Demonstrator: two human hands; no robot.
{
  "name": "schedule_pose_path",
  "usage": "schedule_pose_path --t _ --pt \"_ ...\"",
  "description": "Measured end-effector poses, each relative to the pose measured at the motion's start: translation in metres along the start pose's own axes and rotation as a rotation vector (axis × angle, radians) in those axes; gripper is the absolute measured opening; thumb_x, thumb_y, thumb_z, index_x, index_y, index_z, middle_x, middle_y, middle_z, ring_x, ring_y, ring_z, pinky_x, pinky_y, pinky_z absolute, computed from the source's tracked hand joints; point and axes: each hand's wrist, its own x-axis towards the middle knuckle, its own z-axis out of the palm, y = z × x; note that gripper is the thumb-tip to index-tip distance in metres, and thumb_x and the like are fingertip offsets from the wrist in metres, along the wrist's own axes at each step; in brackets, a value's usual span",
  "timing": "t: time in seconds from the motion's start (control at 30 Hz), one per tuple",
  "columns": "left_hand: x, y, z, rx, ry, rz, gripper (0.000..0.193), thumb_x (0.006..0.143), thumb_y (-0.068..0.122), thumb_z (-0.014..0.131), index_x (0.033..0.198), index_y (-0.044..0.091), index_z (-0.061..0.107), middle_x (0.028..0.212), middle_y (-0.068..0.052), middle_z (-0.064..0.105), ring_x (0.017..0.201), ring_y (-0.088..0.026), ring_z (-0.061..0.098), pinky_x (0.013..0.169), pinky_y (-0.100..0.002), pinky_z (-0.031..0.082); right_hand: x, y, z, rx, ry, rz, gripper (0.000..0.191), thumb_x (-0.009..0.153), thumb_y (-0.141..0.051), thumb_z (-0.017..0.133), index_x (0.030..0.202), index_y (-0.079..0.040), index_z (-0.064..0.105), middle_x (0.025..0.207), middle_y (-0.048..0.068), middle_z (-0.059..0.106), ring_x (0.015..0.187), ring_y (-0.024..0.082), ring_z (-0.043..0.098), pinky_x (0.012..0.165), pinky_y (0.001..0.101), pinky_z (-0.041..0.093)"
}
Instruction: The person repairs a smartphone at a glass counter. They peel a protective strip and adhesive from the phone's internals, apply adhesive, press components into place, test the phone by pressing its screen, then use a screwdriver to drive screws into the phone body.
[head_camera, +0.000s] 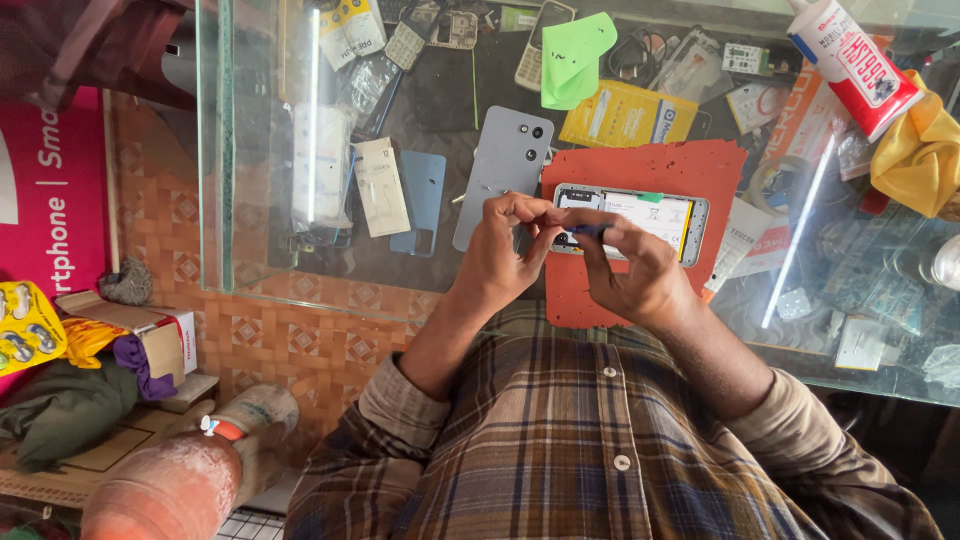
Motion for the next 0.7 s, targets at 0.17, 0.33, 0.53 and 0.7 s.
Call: schedule_pose_path --t 0.17,0.33,0.53,0.7 --pt "0.001 -0.005 0.004 0.018 0.011 -0.053 0.043 0.098 -0.006 0.071 0.116 0.005 0.033 0.102 -0.012 0.067 0.082 -0.017 0.066 0.07 -0.028 0.055 0.0 0.002 -0.002 -0.097 -0.041 -0.001 0.068 0.095 0.018 0.065 0.141 -0.012 0.023 0.119 0.026 0.067 0.106 0.04 0.075 0.081 0.0437 0.064" --pt "0.002 -0.002 0.001 0.035 -0.035 -0.095 0.045 0.099 -0.006 0.07 0.119 0.003 0.031 0.104 -0.012 0.067 0.08 -0.016 0.066 0.068 -0.029 0.054 -0.002 0.005 -0.001 -0.11 -0.052 0.021 0.066 0.097 0.017 0.062 0.143 -0.012 0.024 0.122 0.026 0.068 0.107 0.039 0.074 0.079 0.0406 0.063" --pt "0.005 0.005 -0.005 0.115 -0.077 -0.082 0.039 0.098 -0.013 0.058 0.121 0.0 0.029 0.109 -0.014 0.07 0.1 -0.024 0.076 0.075 -0.032 0.06 -0.006 0.015 0.007 -0.082 -0.048 0.064 0.054 0.098 0.018 0.059 0.136 -0.005 0.028 0.122 0.026 0.066 0.113 0.038 0.073 0.088 0.0418 0.063" --pt "0.004 0.007 -0.004 0.166 -0.077 -0.103 0.035 0.099 -0.013 0.057 0.12 -0.001 0.032 0.109 -0.017 0.073 0.102 -0.029 0.077 0.078 -0.035 0.062 -0.01 0.016 0.007 -0.049 -0.039 0.047 0.054 0.1 0.02 0.057 0.136 -0.004 0.025 0.123 0.028 0.062 0.118 0.039 0.071 0.092 0.041 0.063"
